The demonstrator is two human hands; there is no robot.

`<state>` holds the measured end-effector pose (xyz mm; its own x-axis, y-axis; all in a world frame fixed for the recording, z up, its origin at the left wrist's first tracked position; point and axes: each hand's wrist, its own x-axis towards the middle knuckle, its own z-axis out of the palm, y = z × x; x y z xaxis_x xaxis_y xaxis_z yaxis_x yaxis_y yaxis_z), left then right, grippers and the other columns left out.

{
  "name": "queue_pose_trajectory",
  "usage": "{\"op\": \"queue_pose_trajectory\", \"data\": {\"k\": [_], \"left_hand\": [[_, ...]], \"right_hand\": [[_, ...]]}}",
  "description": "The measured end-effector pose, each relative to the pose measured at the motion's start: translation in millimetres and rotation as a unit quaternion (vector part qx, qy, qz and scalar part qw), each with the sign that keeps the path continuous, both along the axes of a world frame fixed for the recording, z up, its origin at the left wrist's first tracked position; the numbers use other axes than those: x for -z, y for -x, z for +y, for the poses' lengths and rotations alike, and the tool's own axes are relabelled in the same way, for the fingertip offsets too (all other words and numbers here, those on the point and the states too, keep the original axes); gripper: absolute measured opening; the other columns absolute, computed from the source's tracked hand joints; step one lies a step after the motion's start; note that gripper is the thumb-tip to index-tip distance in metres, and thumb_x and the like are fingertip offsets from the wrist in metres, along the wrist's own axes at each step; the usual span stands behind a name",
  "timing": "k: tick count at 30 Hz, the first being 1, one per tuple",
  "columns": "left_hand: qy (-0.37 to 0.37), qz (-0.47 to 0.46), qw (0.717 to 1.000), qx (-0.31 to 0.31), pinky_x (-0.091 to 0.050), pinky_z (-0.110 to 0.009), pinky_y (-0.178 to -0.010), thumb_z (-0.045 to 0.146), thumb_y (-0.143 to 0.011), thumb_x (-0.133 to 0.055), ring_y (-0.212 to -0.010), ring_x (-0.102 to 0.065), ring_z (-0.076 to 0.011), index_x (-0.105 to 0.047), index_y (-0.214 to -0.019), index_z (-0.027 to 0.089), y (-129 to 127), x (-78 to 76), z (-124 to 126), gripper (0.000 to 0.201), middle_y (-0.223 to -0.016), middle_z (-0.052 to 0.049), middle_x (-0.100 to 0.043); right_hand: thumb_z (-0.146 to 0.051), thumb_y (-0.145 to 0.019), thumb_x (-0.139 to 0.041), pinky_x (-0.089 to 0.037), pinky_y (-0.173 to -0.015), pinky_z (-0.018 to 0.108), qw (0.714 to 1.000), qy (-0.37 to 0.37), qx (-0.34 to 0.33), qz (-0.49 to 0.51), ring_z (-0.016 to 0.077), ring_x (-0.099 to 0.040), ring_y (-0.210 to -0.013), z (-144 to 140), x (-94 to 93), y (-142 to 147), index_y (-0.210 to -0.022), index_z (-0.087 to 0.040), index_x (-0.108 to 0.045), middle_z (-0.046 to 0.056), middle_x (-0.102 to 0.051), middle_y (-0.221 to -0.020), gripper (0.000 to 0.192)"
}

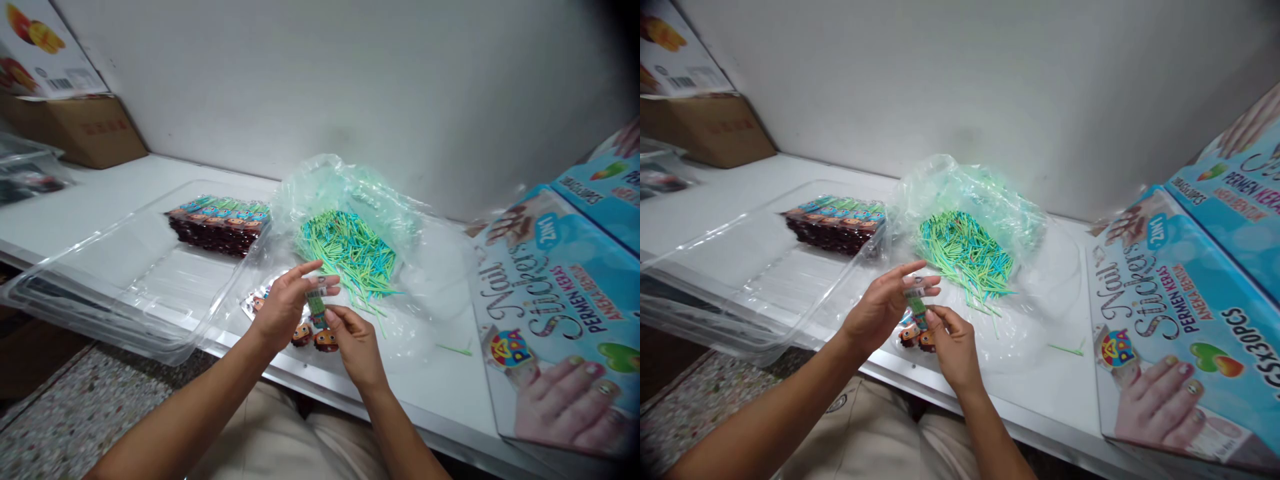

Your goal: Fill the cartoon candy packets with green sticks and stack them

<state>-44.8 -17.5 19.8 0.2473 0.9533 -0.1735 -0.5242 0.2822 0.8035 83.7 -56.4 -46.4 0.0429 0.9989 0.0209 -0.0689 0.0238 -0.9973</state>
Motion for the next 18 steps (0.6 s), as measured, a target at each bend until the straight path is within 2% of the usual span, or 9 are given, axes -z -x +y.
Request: {"op": "queue_pose_trajectory", "data": {"k": [2,4,7,9,12,18], "left_hand": [[-0.024,0.000,1.000,-0.003,-0.046,-0.034,-0.084,0.033,-0.075,-0.067,-0.086,-0.068,-0.0220,-0.066,-0.104,0.013,-0.2,3.9,-1.3,0.035,-0.095,-0.011,-0.073],[-0.050,0.030,0.998,-0.005,-0.045,-0.032,-0.086,0.034,-0.074,-0.071,-0.086,-0.067,-0.0201,-0.070,-0.092,0.013,0.8,8.7,-2.3,0.028,-0.090,-0.010,-0.073],[-0.077,0.082,0.994,-0.013,-0.045,-0.028,-0.083,0.033,-0.073,-0.073,-0.079,-0.066,-0.0165,-0.073,-0.078,0.011,3.8,15.0,-2.4,0.022,-0.079,-0.007,-0.073],[-0.086,0.092,0.992,-0.022,-0.045,-0.026,-0.081,0.033,-0.074,-0.073,-0.079,-0.065,-0.0155,-0.074,-0.078,0.011,5.7,17.3,-2.4,0.023,-0.078,-0.007,-0.073],[-0.083,0.090,0.992,-0.020,-0.046,-0.026,-0.081,0.034,-0.072,-0.074,-0.082,-0.066,-0.0166,-0.074,-0.084,0.012,7.4,18.4,-3.3,0.025,-0.082,-0.007,-0.074],[-0.075,0.113,0.991,-0.020,-0.048,-0.027,-0.072,0.035,-0.071,-0.075,-0.075,-0.067,-0.0182,-0.073,-0.079,0.011,11.0,17.9,-5.2,0.026,-0.076,-0.009,-0.074]], "right_hand": [[-0.038,-0.083,-0.062,-0.050,-0.062,0.025,1.000,-0.009,0.021,0.003,0.0144,-0.062,-0.068,1.2,-2.5,0.1,-0.090,-0.020,-0.072,0.000,-0.070,-0.079,0.022],[-0.037,-0.083,-0.063,-0.051,-0.065,0.025,0.999,-0.019,0.027,0.008,0.0148,-0.063,-0.071,2.2,-4.1,0.4,-0.091,-0.020,-0.072,0.000,-0.071,-0.080,0.021],[-0.038,-0.083,-0.063,-0.053,-0.068,0.027,0.999,-0.004,-0.012,0.036,0.0159,-0.066,-0.073,2.7,-3.9,1.5,-0.094,-0.020,-0.070,0.001,-0.072,-0.084,0.022],[-0.038,-0.082,-0.064,-0.053,-0.063,0.027,0.998,0.017,-0.038,0.054,0.0157,-0.066,-0.066,2.2,-3.0,2.7,-0.093,-0.019,-0.069,0.001,-0.072,-0.078,0.022],[-0.037,-0.082,-0.065,-0.052,-0.058,0.024,0.998,0.014,-0.034,0.052,0.0139,-0.064,-0.059,1.3,-3.5,4.3,-0.085,-0.018,-0.068,-0.001,-0.069,-0.069,0.020],[-0.035,-0.083,-0.064,-0.051,-0.060,0.024,0.997,0.005,-0.075,0.031,0.0132,-0.063,-0.063,2.9,-8.9,4.7,-0.083,-0.018,-0.067,-0.002,-0.068,-0.070,0.017]]}}
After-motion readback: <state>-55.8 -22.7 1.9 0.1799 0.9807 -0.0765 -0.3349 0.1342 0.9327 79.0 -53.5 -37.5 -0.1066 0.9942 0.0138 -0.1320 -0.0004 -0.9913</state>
